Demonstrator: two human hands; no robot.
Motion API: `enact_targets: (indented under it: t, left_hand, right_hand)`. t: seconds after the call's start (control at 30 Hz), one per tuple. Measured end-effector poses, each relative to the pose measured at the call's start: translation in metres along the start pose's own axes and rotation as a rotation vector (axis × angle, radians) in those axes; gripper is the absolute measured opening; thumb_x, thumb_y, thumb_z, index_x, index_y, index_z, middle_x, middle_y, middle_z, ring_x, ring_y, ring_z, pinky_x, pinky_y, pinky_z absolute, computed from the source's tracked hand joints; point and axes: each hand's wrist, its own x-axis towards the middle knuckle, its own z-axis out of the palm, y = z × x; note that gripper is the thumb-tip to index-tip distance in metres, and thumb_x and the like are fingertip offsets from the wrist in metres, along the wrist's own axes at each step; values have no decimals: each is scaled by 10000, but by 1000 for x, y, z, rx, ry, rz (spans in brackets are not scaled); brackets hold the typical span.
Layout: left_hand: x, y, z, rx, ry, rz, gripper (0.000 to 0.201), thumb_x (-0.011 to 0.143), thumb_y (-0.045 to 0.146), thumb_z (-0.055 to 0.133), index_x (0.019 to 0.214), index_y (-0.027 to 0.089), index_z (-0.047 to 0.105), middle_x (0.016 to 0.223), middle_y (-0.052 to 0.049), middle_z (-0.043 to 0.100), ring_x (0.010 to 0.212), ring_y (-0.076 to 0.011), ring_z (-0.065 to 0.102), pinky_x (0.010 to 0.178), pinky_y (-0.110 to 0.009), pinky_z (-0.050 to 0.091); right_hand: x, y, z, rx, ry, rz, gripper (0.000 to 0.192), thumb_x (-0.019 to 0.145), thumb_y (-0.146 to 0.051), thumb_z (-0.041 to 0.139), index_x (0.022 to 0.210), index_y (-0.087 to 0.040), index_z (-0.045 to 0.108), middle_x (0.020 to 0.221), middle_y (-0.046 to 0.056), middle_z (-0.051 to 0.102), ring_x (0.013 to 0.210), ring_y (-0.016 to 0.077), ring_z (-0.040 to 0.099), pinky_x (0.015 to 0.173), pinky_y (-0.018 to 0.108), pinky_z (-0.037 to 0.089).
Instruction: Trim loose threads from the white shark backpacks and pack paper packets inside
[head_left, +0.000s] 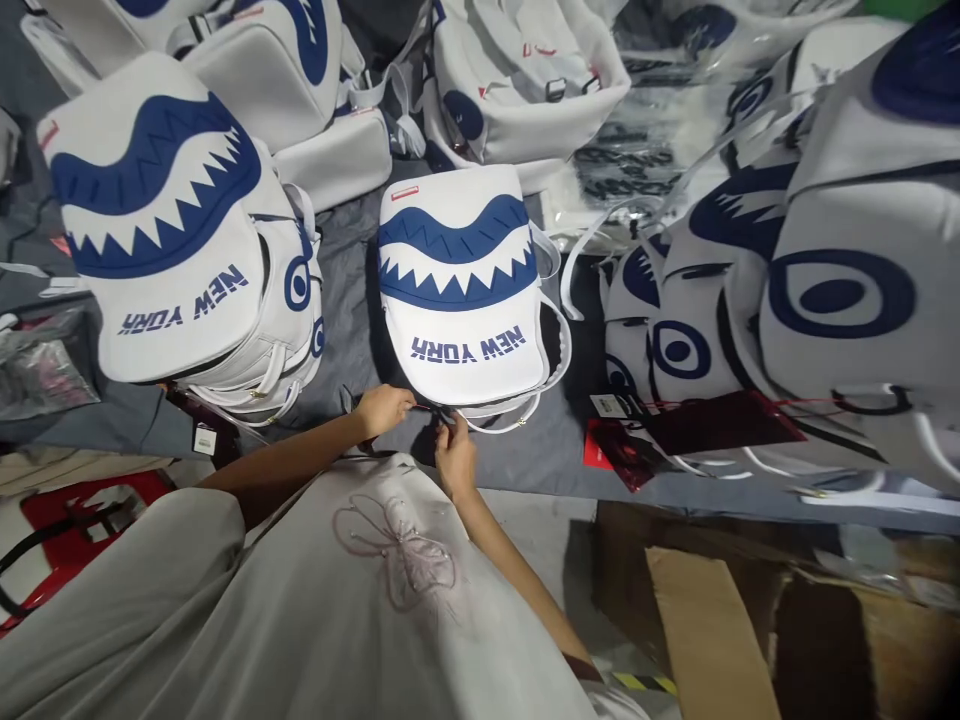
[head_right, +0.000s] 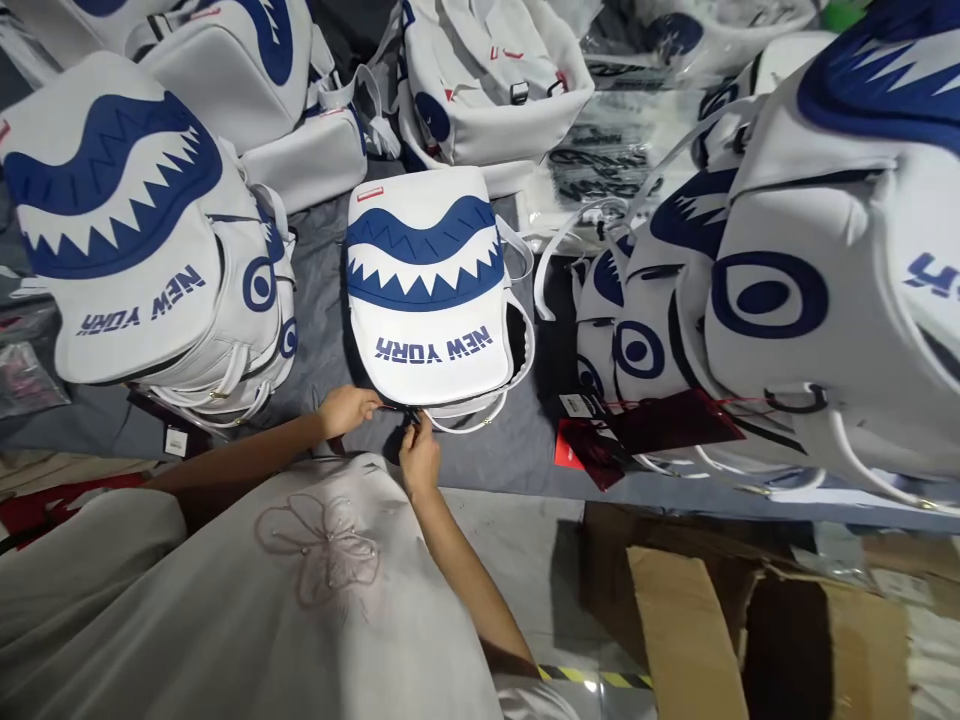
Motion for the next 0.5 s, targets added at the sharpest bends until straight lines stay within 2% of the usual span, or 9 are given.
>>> enact_targets:
  t: [0.07, 0.17, 0.27, 0.33, 0.43, 0.5]
  left_hand:
    - [10, 3, 4, -36, -24, 14, 273, 892, 155, 527, 982, 206, 780, 879, -64, 769, 908, -204, 702, 850, -279, 482]
    - [20, 5, 9, -76, -28, 25, 259, 855, 126, 545, 904, 190, 791, 881, -85, 768, 959, -232, 703, 881, -302, 481]
    - [29, 6, 18, -143, -47, 27, 238, 856, 156, 568, 926, 199, 791, 855, -65, 766, 959, -228, 702, 868, -292, 487]
    - [34, 7, 26, -199, -75, 25, 229, 892, 233, 566, 947, 195, 786, 794, -47, 756, 846, -204, 706, 811, -275, 498]
    - [40, 7, 36, -264, -126, 29, 270, 921, 322, 553, 933, 167, 773, 755, -36, 744, 642, -160, 658, 718, -262, 500]
    - [44, 6, 40, -289, -156, 46, 264, 914, 331, 563, 920, 161, 765, 778, -35, 745, 622, -146, 641, 710, -257, 498]
  right_hand:
    - [1, -7, -2, -89, 6, -10, 357, 943, -293, 387, 1180, -156, 616, 999, 135, 738, 808, 255, 668, 727, 342, 474]
    - [3, -14, -7, -193, 22, 1, 361, 944, -233, 388, 1227, -155, 599, 1025, 131, 734, 824, 251, 659, 713, 324, 443]
    - [8, -20, -8, -312, -31, -5, 355, 920, -144, 406, 1195, -155, 630, 989, 130, 733, 781, 233, 642, 676, 300, 400]
    - [11, -24, -8, -389, -53, 7, 328, 930, -143, 422, 1171, -145, 644, 915, 131, 725, 719, 224, 621, 644, 296, 368]
    - [15, -27, -9, -444, -17, 50, 342, 976, -192, 417, 1248, -141, 617, 806, 107, 706, 630, 205, 579, 612, 292, 335]
    - [18, -27, -12, -461, -33, 34, 328, 985, -204, 418, 1216, -162, 647, 798, 95, 705, 621, 196, 573, 608, 289, 331]
